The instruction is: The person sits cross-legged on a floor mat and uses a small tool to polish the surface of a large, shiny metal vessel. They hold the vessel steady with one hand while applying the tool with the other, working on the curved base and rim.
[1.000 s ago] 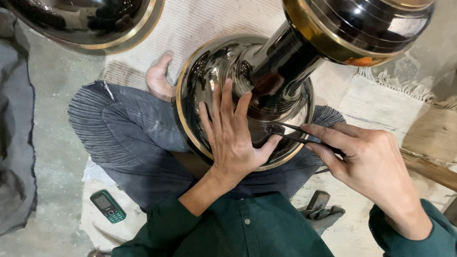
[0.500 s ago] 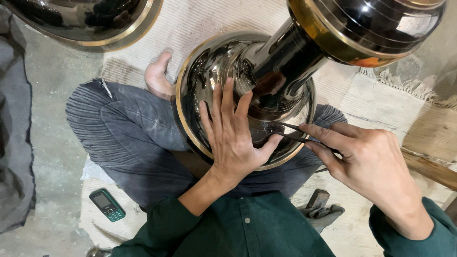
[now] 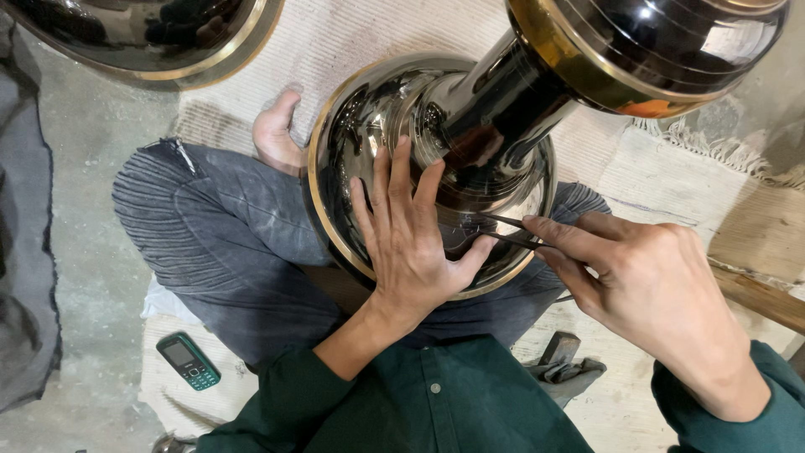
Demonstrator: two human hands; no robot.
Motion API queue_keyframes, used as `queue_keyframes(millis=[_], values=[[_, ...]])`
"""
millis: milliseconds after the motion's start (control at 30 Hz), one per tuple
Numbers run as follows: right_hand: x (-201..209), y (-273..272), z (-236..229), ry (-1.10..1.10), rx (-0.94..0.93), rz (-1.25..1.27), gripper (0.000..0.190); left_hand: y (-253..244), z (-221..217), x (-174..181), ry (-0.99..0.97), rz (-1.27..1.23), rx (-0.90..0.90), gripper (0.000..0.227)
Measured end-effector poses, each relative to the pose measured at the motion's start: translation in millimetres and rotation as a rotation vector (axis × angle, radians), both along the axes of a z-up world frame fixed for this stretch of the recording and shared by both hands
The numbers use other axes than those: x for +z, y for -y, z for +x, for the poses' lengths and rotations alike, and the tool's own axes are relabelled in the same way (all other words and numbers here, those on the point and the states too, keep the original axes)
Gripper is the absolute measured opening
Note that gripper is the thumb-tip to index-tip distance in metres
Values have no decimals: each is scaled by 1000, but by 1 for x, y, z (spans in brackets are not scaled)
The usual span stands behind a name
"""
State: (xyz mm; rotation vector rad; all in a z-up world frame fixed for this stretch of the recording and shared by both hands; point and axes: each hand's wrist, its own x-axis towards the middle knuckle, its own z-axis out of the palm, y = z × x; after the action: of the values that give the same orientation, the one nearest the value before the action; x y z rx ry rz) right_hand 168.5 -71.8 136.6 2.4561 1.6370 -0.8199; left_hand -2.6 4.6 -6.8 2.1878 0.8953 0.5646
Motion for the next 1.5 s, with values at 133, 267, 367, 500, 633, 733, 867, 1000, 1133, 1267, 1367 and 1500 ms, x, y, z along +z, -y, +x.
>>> queue_keyframes(millis=[133,267,367,500,633,733,867,1000,1133,1267,1367,1500], values=[[2,-1,-1,4,9,-6,34,0,1,1,-10,0,2,97],[4,-3,-2,9,25,5,34,0,0,1,3,12,6,97],[4,-3,-2,15,41,1,35,-1,1,2,2,12,8,97],[4,-4,-2,17,29,-70,36,-2,1,4,6,10,5,98],[6,-5,-4,2,98,-61,40,-2,-2,7,27,-17,2,103],[8,-10,-7,78,259,-205,48,-4,-10,6,93,-30,-46,102],[8,-27,-20,129,459,-235,52,-7,-24,-1,73,-1,-34,105],[13,-46,-30,107,511,-173,43,-11,-36,-9,63,-4,-33,108],[18,-59,-41,155,539,-235,35,-10,-39,-16,72,-11,-28,110],[18,-64,-48,213,537,-277,30,-8,-40,-17,69,-6,-28,108],[16,-67,-50,209,538,-312,25,-9,-40,-18,75,-5,-29,108],[16,-68,-51,220,547,-312,27,-9,-40,-20,81,-9,-30,107]])
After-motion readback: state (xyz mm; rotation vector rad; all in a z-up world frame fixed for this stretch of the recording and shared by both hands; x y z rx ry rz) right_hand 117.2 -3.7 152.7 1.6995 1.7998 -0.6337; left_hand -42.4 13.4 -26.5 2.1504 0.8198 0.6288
